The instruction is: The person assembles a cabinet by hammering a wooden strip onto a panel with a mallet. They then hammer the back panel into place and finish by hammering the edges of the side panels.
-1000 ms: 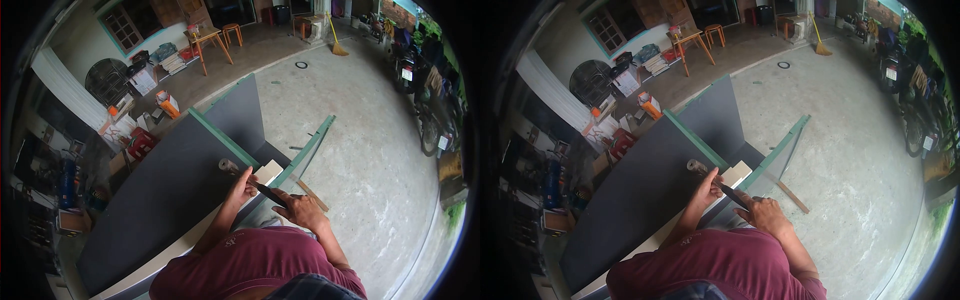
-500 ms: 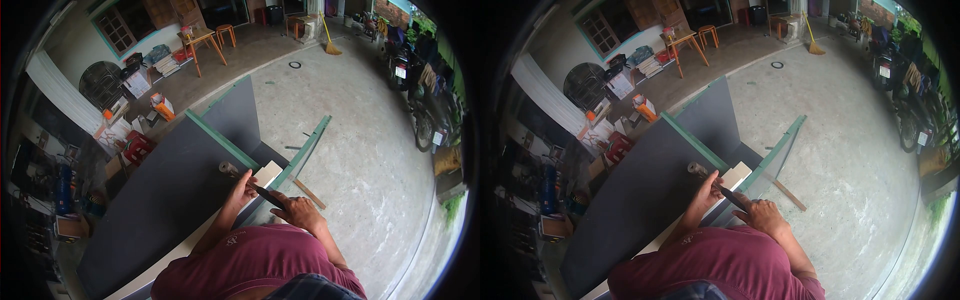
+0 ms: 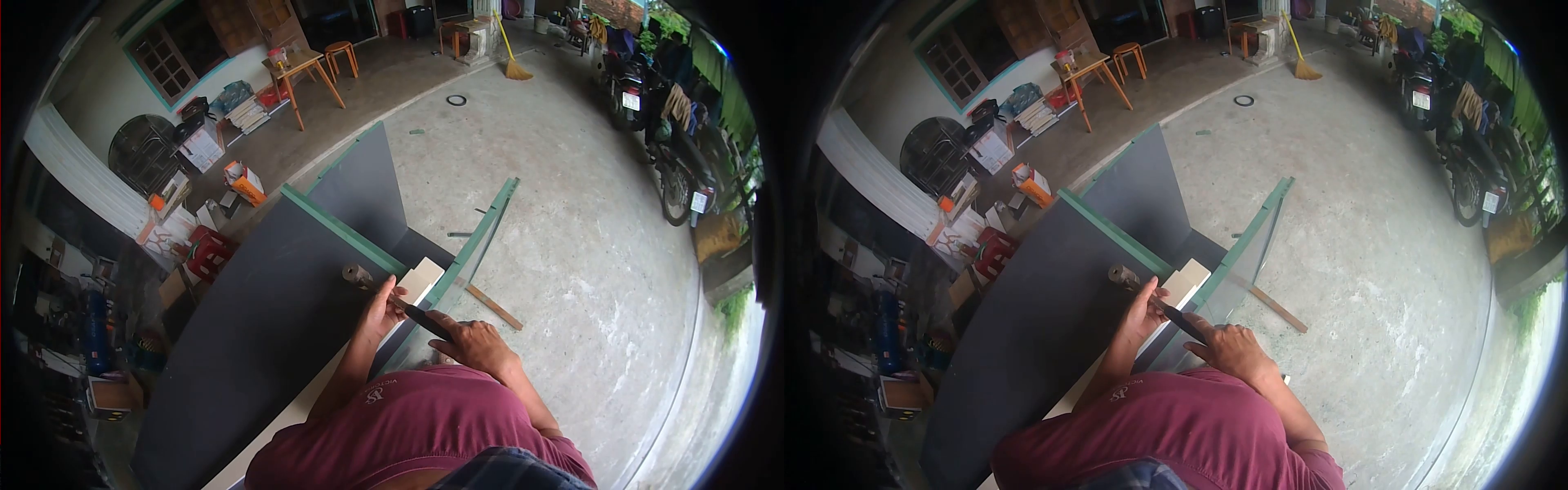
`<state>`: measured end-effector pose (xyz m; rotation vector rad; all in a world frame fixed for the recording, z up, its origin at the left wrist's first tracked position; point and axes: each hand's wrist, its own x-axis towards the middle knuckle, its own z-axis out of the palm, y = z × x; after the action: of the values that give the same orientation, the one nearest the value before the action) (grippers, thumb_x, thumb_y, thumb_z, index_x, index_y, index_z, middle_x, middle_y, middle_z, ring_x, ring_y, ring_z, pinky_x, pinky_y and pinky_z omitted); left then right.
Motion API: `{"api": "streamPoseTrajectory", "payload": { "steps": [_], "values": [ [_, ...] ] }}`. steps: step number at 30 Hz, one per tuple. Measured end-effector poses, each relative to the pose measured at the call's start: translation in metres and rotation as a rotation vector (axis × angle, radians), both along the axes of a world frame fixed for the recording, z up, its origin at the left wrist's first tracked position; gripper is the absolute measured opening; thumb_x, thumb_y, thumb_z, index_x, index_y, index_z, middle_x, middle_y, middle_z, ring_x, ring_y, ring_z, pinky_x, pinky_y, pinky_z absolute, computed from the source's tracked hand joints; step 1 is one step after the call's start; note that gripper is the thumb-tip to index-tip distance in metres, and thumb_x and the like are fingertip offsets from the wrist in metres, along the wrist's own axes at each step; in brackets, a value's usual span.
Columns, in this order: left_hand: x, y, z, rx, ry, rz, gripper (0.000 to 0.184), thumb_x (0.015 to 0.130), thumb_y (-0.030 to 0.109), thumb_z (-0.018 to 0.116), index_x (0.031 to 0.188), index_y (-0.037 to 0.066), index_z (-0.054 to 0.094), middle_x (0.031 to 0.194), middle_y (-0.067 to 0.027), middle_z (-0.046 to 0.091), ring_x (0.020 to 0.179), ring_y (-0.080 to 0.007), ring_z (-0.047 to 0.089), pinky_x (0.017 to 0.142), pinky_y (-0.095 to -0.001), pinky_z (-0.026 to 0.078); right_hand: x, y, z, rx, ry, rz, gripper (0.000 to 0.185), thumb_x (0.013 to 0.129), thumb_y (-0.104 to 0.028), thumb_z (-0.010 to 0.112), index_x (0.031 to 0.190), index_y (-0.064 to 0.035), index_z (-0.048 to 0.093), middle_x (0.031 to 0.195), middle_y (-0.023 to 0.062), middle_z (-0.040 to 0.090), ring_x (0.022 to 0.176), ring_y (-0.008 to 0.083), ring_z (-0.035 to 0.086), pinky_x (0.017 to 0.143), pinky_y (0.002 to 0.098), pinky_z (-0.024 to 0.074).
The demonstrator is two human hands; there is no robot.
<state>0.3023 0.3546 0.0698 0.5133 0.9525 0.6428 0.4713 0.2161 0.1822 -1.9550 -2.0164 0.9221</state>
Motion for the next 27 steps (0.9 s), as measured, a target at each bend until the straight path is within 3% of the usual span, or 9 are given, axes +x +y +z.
{"api": "streamPoseTrajectory", "payload": {
  "steps": [4,10,20,23,27],
  "values": [
    [-0.004,0.001,-0.007,0.023,-0.051,-0.003,0.037,0.082,0.046,0.061,0.077,0.010,0.058,0.062,-0.0002,0.053,0.050,-0.0102,0.046,0.050,-0.0278,0.043,-0.001,-0.002,0.000,0.051,0.004,0.011,0.055,0.089,-0.044,0.048,0.136,-0.0182,0.034,0.082,0.0206,0.065,0.083,0.0363,0.063,0.076,0.0440,0.0499],
    [-0.002,-0.001,-0.003,0.028,-0.071,-0.007,0.038,0.085,0.044,0.057,0.076,0.007,0.059,0.056,0.0032,0.046,0.048,-0.0086,0.044,0.050,-0.0276,0.042,-0.001,-0.005,-0.005,0.066,0.004,0.003,0.055,0.089,-0.043,0.048,0.136,-0.0183,0.034,0.084,0.0193,0.064,0.081,0.0362,0.063,0.073,0.0438,0.0503],
    [-0.003,-0.001,-0.005,0.052,-0.043,-0.058,0.038,0.084,0.048,0.058,0.076,0.010,0.059,0.057,0.0020,0.049,0.049,-0.0094,0.046,0.051,-0.0271,0.041,-0.002,-0.011,-0.017,0.031,0.053,-0.048,0.054,0.088,-0.040,0.053,0.135,-0.0212,0.035,0.097,0.0178,0.064,0.086,0.0362,0.062,0.074,0.0427,0.0505],
    [-0.001,0.000,-0.002,0.069,-0.039,-0.072,0.039,0.084,0.048,0.057,0.077,0.010,0.059,0.055,0.0024,0.047,0.048,-0.0092,0.044,0.051,-0.0271,0.041,0.000,-0.010,-0.029,0.121,0.099,-0.048,0.055,0.088,-0.042,0.050,0.136,-0.0188,0.034,0.091,0.0198,0.063,0.082,0.0368,0.063,0.073,0.0447,0.0504],
    [0.000,0.001,-0.007,0.071,-0.033,-0.070,0.039,0.084,0.049,0.057,0.077,0.010,0.058,0.055,0.0028,0.047,0.048,-0.0090,0.044,0.051,-0.0265,0.042,0.010,-0.008,-0.045,0.047,0.231,-0.118,0.053,0.088,-0.037,0.054,0.133,-0.0161,0.036,0.095,0.0204,0.063,0.089,0.0368,0.062,0.078,0.0429,0.0498]
  ]
}}
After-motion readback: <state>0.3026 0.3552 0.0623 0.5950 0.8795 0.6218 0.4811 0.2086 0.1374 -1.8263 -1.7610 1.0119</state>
